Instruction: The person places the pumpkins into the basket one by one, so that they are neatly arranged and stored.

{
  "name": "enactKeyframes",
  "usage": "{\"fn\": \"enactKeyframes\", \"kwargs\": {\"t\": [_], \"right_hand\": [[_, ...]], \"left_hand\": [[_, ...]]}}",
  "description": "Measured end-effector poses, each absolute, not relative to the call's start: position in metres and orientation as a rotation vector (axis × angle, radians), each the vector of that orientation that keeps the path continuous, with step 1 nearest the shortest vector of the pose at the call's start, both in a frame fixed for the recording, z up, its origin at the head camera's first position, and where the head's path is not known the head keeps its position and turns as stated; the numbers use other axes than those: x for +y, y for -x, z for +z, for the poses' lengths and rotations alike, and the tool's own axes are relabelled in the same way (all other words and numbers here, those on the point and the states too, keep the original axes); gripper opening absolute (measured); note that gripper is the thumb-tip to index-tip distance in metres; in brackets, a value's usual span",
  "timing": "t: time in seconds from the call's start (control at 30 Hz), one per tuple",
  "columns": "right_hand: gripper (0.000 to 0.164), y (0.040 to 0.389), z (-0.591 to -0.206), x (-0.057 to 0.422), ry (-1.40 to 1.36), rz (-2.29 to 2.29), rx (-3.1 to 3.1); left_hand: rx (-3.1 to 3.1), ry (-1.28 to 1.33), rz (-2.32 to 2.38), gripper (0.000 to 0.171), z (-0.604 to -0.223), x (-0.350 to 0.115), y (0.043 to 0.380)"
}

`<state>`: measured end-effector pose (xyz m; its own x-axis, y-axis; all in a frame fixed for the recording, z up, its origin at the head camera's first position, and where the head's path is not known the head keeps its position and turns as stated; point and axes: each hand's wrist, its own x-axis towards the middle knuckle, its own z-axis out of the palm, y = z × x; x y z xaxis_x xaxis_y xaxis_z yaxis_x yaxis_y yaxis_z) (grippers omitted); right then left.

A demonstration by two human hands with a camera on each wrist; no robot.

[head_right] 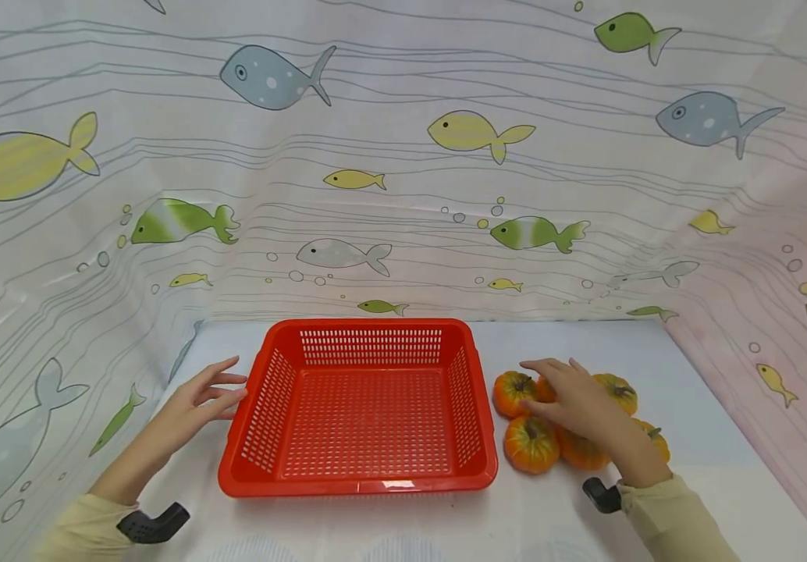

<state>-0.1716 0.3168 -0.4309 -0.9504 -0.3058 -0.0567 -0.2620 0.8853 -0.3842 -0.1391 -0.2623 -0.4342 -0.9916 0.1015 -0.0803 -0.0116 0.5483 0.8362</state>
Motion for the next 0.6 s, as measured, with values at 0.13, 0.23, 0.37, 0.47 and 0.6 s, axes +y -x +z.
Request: {"fn": "enactKeyframes", "kwargs": {"t": [0.13, 0.23, 0.37, 0.47, 0.6], "right_hand": [[0.07, 0.176, -0.434, 0.315, 0.442, -0.549, 2.91], [0.068, 0.18, -0.437, 0.314, 0.46, -0.528, 2.902], [0.068, 0.184, -0.442, 0.313, 0.503, -0.514, 2.903], [0.068, 0.184, -0.444, 0.312, 0.52, -0.519, 2.898], [0.072, 0.186, -0.446, 0.31, 0.5, -0.516, 2.894]], "left_hand": [[2.529, -0.012, 1.591, 0.074, -0.438, -0.26, 0.147], [2.472, 0.026, 1.641, 0.074, -0.442, -0.256, 0.151], [2.424, 0.063, 1.718, 0.071, -0.444, -0.25, 0.155], [2.38, 0.067, 1.799, 0.069, -0.444, -0.248, 0.156], [2.324, 0.063, 1.87, 0.068, -0.445, -0.246, 0.155]]}}
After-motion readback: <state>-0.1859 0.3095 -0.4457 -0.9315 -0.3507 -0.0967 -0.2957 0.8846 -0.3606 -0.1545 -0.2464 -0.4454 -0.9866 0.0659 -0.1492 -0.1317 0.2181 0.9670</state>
